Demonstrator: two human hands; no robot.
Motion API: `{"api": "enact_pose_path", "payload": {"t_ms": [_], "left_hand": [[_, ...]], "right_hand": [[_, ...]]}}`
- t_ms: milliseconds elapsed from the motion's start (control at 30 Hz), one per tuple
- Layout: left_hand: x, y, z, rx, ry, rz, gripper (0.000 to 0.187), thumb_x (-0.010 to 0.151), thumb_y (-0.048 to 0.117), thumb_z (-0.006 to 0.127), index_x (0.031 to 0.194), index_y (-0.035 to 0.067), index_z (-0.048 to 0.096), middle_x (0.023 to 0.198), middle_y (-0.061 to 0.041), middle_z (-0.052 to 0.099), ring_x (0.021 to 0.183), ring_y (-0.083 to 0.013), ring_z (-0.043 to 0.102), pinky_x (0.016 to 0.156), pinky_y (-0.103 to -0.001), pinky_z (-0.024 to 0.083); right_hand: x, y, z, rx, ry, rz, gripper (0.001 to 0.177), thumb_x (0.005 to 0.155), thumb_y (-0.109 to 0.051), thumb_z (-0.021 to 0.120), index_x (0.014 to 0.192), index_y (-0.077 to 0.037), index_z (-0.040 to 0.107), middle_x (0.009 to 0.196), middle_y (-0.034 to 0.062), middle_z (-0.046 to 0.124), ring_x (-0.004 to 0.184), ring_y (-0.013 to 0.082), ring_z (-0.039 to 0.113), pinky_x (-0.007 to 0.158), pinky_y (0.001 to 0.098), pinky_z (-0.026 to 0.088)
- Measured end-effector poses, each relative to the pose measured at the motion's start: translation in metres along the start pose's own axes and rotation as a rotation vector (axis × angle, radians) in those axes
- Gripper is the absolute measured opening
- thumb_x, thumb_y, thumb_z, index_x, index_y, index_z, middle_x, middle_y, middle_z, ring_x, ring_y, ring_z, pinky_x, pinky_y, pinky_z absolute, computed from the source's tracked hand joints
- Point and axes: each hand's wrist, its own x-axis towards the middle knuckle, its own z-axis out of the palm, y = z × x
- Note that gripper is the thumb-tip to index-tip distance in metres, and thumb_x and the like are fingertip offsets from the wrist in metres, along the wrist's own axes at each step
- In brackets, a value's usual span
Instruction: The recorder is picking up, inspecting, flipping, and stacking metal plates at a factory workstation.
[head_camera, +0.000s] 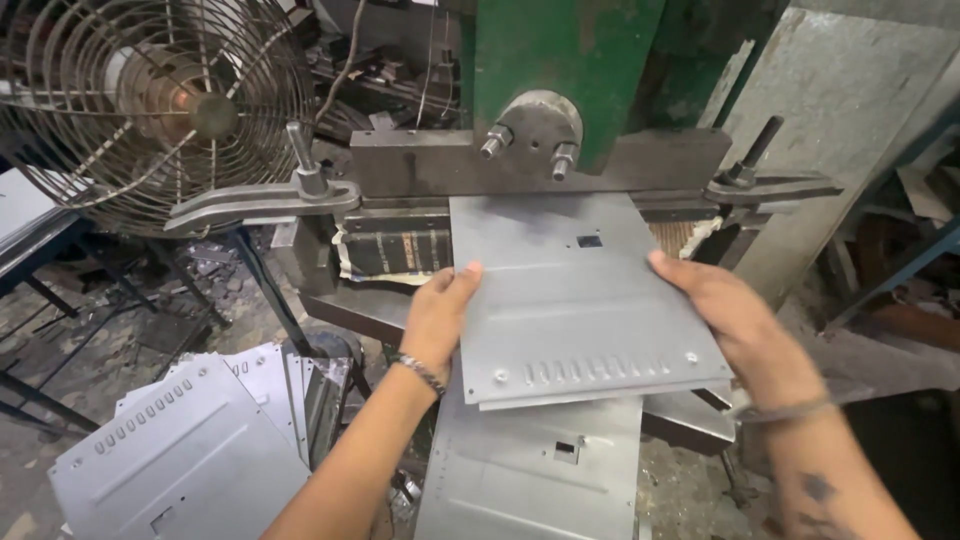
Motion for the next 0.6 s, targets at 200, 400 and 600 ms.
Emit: {"api": "enact_pose_path", "payload": {"t_ms": [200,400,600], "left_hand": [[-0.030,-0.007,-0.033,-0.336,-0.207,-0.111,0.037,0.094,0.023,0.070,0.116,-0.006,0.064,0.102,-0.007,0.072,0.090,-0.0128,0.066,0.081,-0.028,0.055],[-0.063,-0.067,-0.085,0.110,-0.143,-0.176,0.050,0.091,0.032,0.069,0.132,0.007,0.057,0.105,-0.007,0.076,0.087,-0.0149,0.065,0.073,-0.029,0.053],[-0.070,-0.083,-0.124,0.088,-0.083,-0.090,0.049,0.091,0.030,0.069,0.130,0.002,0.060,0.109,-0.009,0.074,0.095,-0.0137,0.069,0.077,-0.029,0.053]], "right_hand": [[-0.045,-0.002,-0.006,-0.054,-0.117,0.109,0.037,0.093,-0.025,0.066,0.117,0.003,0.068,0.103,0.0140,0.075,0.085,0.0232,0.072,0.080,0.0372,0.060],[-0.133,0.010,-0.001,-0.725,0.143,-0.121,0.033,0.093,-0.027,0.072,0.117,-0.005,0.074,0.102,0.0128,0.079,0.095,0.0187,0.076,0.080,0.0323,0.058],[-0.222,-0.051,0.004,-0.317,-0.062,-0.588,0.047,0.092,-0.011,0.063,0.138,-0.004,0.057,0.131,0.0163,0.072,0.113,0.0296,0.076,0.088,0.0451,0.058]]}}
